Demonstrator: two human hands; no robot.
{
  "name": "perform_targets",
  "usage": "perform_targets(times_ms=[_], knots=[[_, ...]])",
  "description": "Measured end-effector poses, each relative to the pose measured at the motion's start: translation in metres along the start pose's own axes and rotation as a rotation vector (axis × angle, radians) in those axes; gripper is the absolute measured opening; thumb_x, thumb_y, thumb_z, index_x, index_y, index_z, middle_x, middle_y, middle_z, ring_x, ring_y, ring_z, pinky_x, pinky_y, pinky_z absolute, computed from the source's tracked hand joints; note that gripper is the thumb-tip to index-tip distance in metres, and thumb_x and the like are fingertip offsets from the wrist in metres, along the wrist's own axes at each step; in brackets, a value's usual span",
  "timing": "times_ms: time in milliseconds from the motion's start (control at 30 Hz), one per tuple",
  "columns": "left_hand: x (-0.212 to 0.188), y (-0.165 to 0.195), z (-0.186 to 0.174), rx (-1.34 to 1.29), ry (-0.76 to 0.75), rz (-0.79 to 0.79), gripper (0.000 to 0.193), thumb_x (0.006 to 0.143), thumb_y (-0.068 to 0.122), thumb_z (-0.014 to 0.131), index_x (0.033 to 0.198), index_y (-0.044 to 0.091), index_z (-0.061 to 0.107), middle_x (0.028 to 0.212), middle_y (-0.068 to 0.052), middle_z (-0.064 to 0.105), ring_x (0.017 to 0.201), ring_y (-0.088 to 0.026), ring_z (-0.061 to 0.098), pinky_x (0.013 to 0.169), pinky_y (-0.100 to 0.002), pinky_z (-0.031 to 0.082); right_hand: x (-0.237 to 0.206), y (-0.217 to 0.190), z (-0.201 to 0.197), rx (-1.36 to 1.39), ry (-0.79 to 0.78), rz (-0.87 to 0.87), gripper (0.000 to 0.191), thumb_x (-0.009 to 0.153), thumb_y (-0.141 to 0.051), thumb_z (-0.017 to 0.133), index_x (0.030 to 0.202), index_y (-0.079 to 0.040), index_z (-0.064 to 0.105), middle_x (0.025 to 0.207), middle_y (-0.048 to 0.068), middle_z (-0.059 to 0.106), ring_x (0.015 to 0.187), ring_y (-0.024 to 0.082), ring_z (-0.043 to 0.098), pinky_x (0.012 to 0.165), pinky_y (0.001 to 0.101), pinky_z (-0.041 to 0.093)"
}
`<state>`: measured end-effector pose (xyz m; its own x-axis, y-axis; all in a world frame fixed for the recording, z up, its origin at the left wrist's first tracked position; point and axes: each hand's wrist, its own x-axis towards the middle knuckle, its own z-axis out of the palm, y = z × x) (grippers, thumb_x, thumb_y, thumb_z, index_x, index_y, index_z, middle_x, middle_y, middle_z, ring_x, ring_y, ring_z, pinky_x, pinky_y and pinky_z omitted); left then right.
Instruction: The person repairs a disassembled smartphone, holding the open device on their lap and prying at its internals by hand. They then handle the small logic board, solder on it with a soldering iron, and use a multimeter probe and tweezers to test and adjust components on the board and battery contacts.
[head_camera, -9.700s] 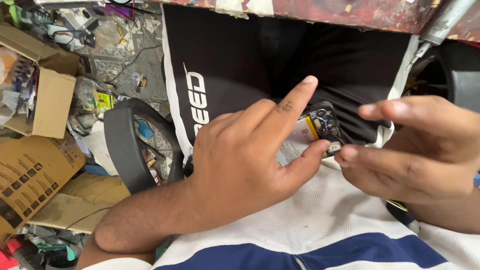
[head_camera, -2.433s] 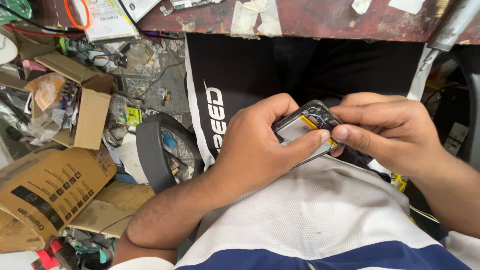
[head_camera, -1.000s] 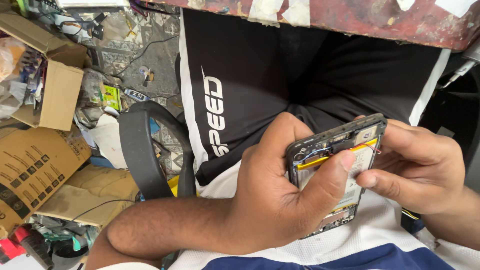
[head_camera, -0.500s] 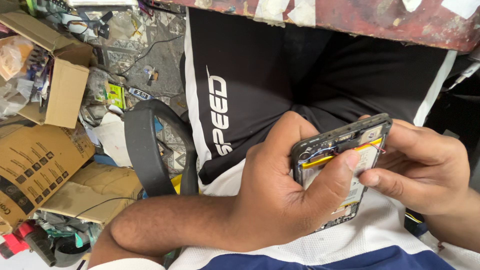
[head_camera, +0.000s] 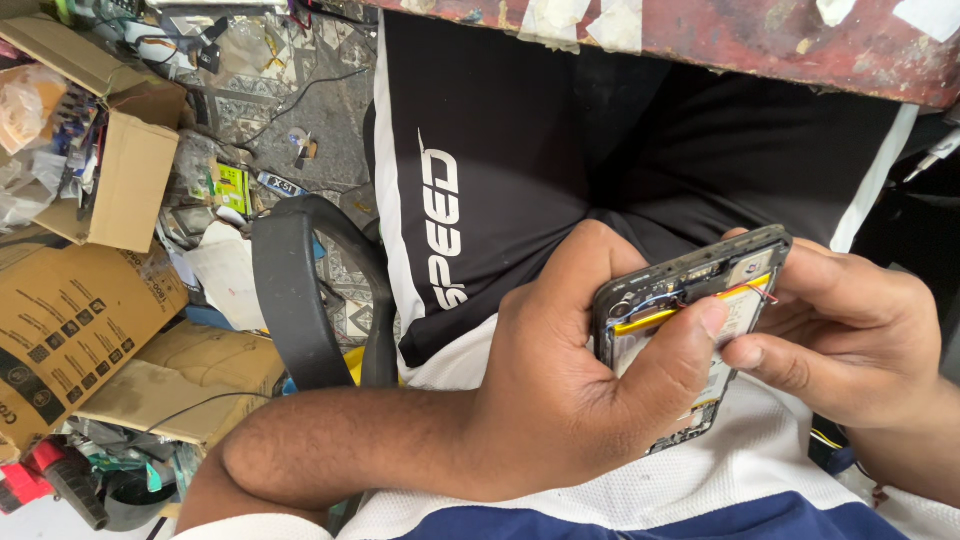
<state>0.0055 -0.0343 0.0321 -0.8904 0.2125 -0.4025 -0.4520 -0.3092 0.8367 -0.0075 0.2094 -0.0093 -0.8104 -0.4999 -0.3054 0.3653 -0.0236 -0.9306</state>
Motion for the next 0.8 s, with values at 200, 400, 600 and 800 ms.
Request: perform_targets(times_ms=[200,400,600,800], knots=[[0.0007,-0.0009,0.0003,0.026,0.005,0.023,0.022,0.108,0.016,0.065,0.103,0.002,0.048,0.069,-0.003,0.065,0.064,0.0,0.066,0.051,-0.018,0.051,0.0,0.0026,-0.0003,0.0,0.003,-0.034,0.059,0.089,-0.003,0.074,0.139,0.014,0.048,0.124,0.025,0.068,0.112,0.025,0.074,0.097,0.0356,0.064],[0.0002,0.0004,0.0015,0.028,0.014,-0.014,0.025,0.103,0.017,0.069,0.1,0.003,0.048,0.074,-0.003,0.066,0.065,0.0,0.065,0.053,-0.018,0.051,-0.0036,0.0031,-0.0019,0.019,0.023,0.017,0.062,0.087,-0.002,0.075,0.14,0.014,0.048,0.125,0.026,0.068,0.112,0.026,0.074,0.097,0.0364,0.064],[0.001,0.0014,0.0023,0.173,0.012,0.024,0.033,0.095,0.017,0.078,0.101,0.002,0.05,0.079,-0.007,0.069,0.069,-0.001,0.063,0.058,-0.019,0.053,-0.0052,0.006,-0.0054,-0.051,-0.017,-0.035,0.064,0.089,-0.001,0.075,0.145,0.014,0.048,0.128,0.027,0.069,0.114,0.027,0.075,0.099,0.036,0.065],[0.0026,0.0028,0.0035,0.111,0.016,0.07,0.027,0.098,0.013,0.072,0.102,0.002,0.048,0.087,-0.007,0.071,0.078,-0.001,0.068,0.064,-0.018,0.057,-0.0034,0.0032,-0.0038,-0.016,-0.005,0.01,0.056,0.088,-0.001,0.074,0.137,0.016,0.051,0.119,0.024,0.071,0.106,0.025,0.077,0.091,0.0326,0.066]])
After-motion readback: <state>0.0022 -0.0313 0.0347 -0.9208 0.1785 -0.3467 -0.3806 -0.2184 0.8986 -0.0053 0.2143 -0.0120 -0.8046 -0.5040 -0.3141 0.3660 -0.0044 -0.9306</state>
